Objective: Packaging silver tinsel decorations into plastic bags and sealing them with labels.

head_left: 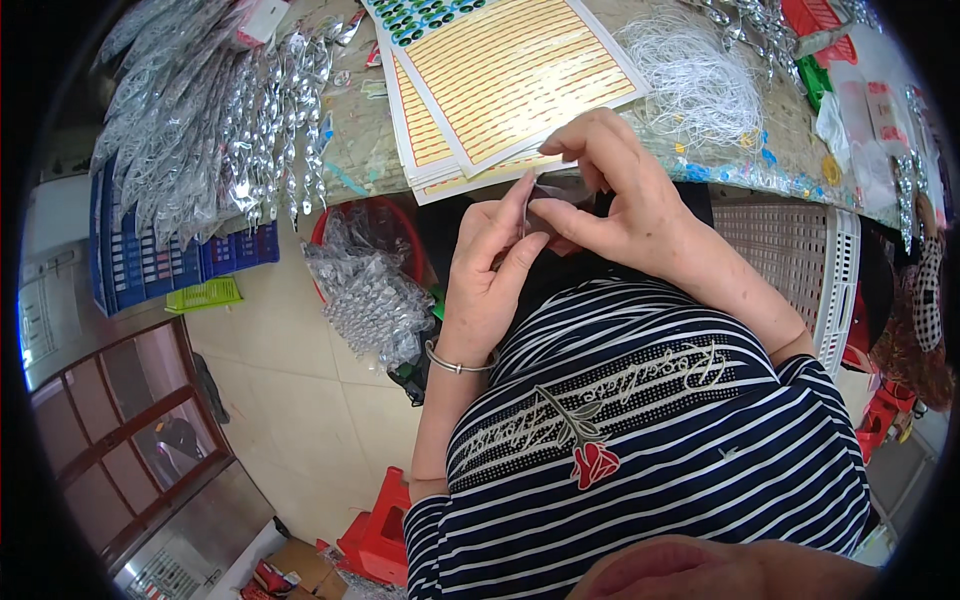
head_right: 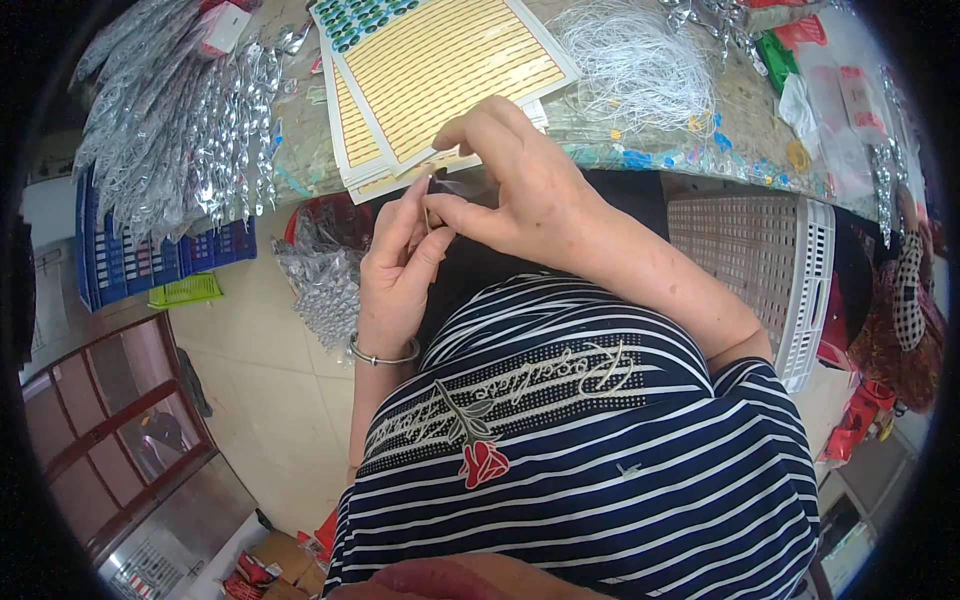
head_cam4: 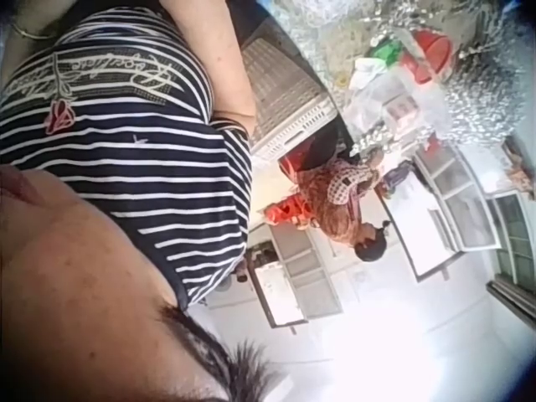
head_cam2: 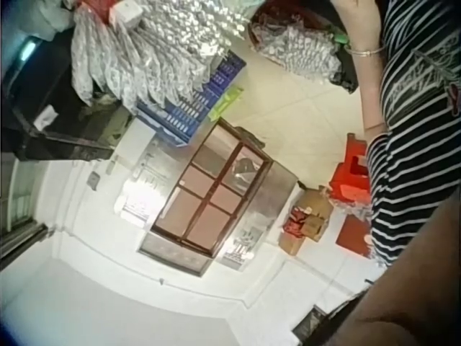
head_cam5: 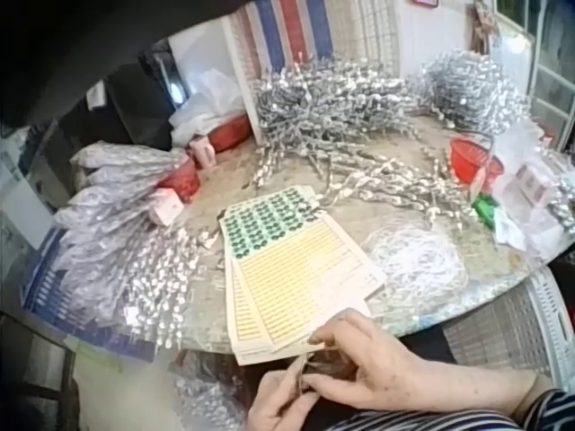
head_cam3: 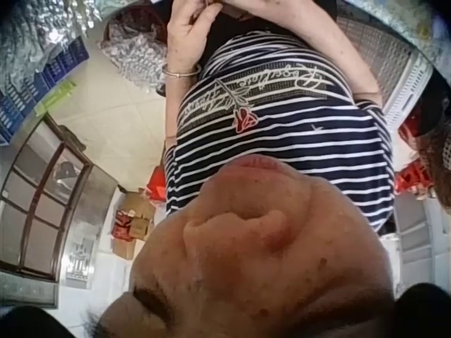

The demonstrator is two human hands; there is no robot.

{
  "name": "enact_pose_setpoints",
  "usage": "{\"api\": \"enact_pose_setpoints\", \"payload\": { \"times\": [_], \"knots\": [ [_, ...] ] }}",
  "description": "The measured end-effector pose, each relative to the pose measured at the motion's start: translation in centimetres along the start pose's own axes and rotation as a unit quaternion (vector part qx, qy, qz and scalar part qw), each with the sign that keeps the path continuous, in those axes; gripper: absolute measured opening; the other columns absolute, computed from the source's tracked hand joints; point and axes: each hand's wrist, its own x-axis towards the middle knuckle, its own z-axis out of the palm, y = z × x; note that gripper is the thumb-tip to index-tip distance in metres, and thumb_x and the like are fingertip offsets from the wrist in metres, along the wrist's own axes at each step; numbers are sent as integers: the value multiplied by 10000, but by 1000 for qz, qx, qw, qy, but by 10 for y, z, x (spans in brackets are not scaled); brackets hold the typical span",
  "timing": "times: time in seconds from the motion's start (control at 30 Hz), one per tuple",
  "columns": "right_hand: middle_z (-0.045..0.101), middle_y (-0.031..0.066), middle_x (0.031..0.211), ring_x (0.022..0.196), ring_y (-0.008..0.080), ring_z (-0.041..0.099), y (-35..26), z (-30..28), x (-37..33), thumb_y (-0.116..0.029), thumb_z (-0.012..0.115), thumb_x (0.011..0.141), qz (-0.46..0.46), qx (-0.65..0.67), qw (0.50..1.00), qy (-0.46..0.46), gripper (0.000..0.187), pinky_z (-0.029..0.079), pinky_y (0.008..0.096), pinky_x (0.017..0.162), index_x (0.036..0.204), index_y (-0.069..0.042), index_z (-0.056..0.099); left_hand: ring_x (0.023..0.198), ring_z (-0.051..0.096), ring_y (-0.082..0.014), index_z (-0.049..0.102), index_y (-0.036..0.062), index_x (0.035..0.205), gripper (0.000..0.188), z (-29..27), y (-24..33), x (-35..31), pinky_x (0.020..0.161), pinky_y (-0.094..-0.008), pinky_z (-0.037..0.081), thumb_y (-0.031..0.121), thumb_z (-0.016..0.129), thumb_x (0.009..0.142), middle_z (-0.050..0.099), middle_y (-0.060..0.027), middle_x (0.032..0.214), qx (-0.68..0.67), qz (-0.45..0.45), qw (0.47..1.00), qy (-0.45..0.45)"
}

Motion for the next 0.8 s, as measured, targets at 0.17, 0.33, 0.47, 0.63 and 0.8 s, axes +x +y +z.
{"api": "enact_pose_setpoints", "payload": {
  "times": [0.17,0.33,0.47,0.63,0.8],
  "knots": [
    [500,60,905,775,129,526,9,0,1,-56,693,803,-46,-2,998,-45,127,449,223,655,923,-39,656,857,476,-117,545,39,1307,465,-4,-9,-2,796,-222,418,-5,638,853,492,-25,978,147,95,984,-9],
    [507,44,921,804,115,528,12,-6,2,-65,672,842,-15,55,997,-51,64,452,217,714,893,-26,663,827,460,-117,565,44,1289,459,-8,-4,-5,763,-221,417,-10,644,840,487,-24,962,147,63,987,-25],
    [510,19,945,834,78,530,6,-10,7,-76,639,884,140,215,962,-91,65,461,216,710,891,-15,659,868,512,-115,570,43,1281,441,-15,-7,-8,784,-225,445,-15,632,848,519,-35,1033,119,8,990,-70],
    [506,18,944,826,79,541,-9,-8,9,-97,630,898,208,273,927,-153,83,465,206,701,885,-19,655,1030,589,-163,588,-15,1214,334,-12,0,-2,888,-265,475,-22,591,880,568,-91,1188,-10,16,996,-86],
    [505,31,976,842,85,545,-12,-5,15,-120,634,896,144,201,954,-171,104,490,218,689,894,-18,654,855,615,-112,653,-19,1081,194,2,12,4,781,-239,499,1,597,896,664,-49,959,-69,4,997,-15]
  ]
}}
